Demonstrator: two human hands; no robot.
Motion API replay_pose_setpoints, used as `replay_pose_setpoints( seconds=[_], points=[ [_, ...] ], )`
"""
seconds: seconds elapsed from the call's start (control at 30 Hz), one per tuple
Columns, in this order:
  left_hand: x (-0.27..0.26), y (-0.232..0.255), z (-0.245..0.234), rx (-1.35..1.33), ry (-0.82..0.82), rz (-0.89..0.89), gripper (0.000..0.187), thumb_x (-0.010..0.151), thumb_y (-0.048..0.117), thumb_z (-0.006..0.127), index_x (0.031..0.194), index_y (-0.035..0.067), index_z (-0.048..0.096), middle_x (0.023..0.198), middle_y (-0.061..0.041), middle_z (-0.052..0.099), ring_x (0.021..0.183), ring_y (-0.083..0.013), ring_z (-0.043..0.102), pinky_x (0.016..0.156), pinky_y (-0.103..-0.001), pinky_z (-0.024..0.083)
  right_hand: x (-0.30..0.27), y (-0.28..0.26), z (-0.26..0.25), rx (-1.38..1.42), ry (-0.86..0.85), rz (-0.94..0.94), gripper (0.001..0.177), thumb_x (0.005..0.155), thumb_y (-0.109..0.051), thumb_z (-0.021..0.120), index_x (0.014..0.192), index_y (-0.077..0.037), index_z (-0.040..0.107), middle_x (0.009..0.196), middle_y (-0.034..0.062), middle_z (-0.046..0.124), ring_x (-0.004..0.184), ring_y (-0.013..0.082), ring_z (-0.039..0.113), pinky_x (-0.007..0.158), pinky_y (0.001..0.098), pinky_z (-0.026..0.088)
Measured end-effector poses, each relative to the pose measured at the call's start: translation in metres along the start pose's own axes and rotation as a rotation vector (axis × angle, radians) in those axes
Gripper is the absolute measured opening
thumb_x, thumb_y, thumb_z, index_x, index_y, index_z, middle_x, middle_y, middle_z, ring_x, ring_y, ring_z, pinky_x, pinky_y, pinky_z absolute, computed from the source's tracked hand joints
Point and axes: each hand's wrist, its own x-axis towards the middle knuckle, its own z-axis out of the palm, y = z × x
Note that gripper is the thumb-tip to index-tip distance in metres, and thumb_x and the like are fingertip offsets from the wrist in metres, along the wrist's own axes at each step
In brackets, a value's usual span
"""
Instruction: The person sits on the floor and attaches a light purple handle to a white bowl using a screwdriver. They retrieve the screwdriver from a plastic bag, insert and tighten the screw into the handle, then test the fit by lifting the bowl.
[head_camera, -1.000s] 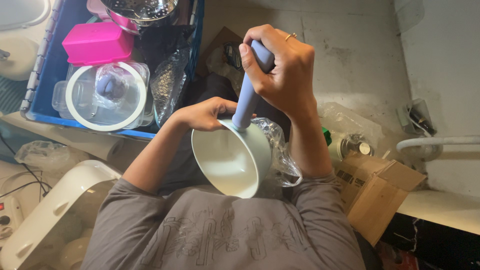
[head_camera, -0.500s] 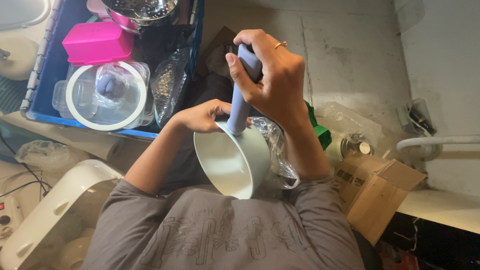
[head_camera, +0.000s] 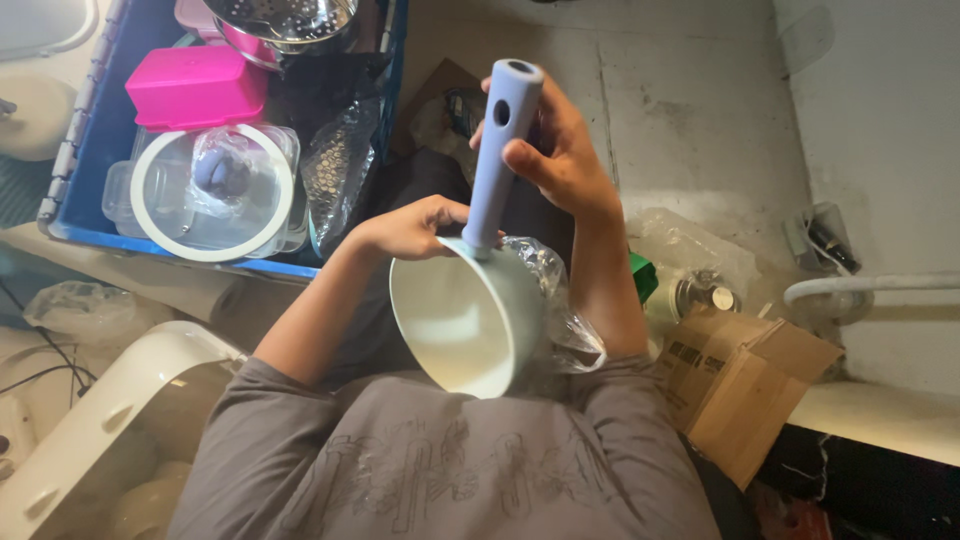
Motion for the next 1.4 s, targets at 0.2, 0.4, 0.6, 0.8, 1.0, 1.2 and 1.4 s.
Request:
replay_pose_setpoints(
  seconds=[0.2,0.4,0.6,0.8,1.0,1.2,1.4],
  points=[
    [0.026,-0.036,0.012,0.05,0.36,-0.278,0.031,0.089,0.002,0.064,0.119,-0.001,0.07,0.098,-0.007,0.074,0.09,-0.0122,0.068,0.082,-0.028,0.055,-0.015,0.069,-0.031,0.138,0.189,0.43,0.064,0.097,-0.035,0.079,0.14,0.0,0.048,0.11,0.0096,0.072,0.093,0.0128,0.067,0.072,0.0273,0.052],
    [0.028,-0.05,0.024,-0.029,0.434,-0.45,0.036,0.088,0.005,0.065,0.124,0.001,0.068,0.098,-0.009,0.073,0.087,-0.0145,0.068,0.079,-0.029,0.055,-0.02,0.112,-0.035,0.188,0.123,0.679,0.062,0.089,-0.034,0.075,0.139,-0.016,0.044,0.102,0.0025,0.072,0.081,0.0086,0.067,0.064,0.0207,0.051],
    [0.001,-0.035,0.039,-0.109,0.38,-0.399,0.046,0.089,0.014,0.069,0.132,0.001,0.061,0.114,-0.011,0.073,0.104,-0.0159,0.069,0.092,-0.032,0.054,-0.034,0.106,-0.018,0.24,0.039,0.581,0.054,0.094,-0.036,0.077,0.133,-0.007,0.053,0.105,0.0032,0.071,0.082,0.0056,0.059,0.063,0.0205,0.043],
    [-0.002,-0.027,0.042,-0.14,0.184,-0.197,0.05,0.095,0.027,0.07,0.135,-0.002,0.059,0.126,-0.008,0.069,0.119,-0.0158,0.064,0.105,-0.032,0.049,-0.041,0.076,-0.02,0.237,0.035,0.53,0.054,0.093,-0.037,0.079,0.129,-0.007,0.054,0.106,0.0043,0.072,0.091,0.0073,0.064,0.072,0.0206,0.046],
    [0.004,-0.057,0.04,-0.485,0.093,-0.163,0.045,0.104,0.034,0.056,0.135,0.002,0.062,0.126,-0.008,0.068,0.117,-0.0139,0.065,0.103,-0.03,0.051,-0.064,0.05,-0.011,0.179,0.115,0.398,0.051,0.096,-0.035,0.077,0.131,-0.007,0.053,0.106,0.0075,0.072,0.097,0.0132,0.067,0.088,0.0265,0.053],
    [0.044,-0.103,0.04,-0.598,0.044,-0.232,0.037,0.108,0.028,0.058,0.128,-0.002,0.065,0.111,-0.01,0.072,0.098,-0.0167,0.069,0.088,-0.032,0.057,-0.09,0.074,-0.029,0.394,0.222,0.374,0.048,0.098,-0.03,0.075,0.133,-0.007,0.052,0.108,0.0099,0.07,0.101,0.0155,0.069,0.092,0.0288,0.056],
    [0.095,-0.112,0.038,-0.558,0.128,-0.511,0.052,0.106,0.039,0.048,0.125,-0.006,0.067,0.108,-0.013,0.074,0.094,-0.0188,0.071,0.085,-0.033,0.058,-0.129,0.108,-0.065,0.35,0.588,0.538,0.042,0.101,-0.042,0.065,0.123,-0.007,0.058,0.085,0.0121,0.074,0.053,0.0062,0.056,0.042,0.0177,0.036]
  ],
)
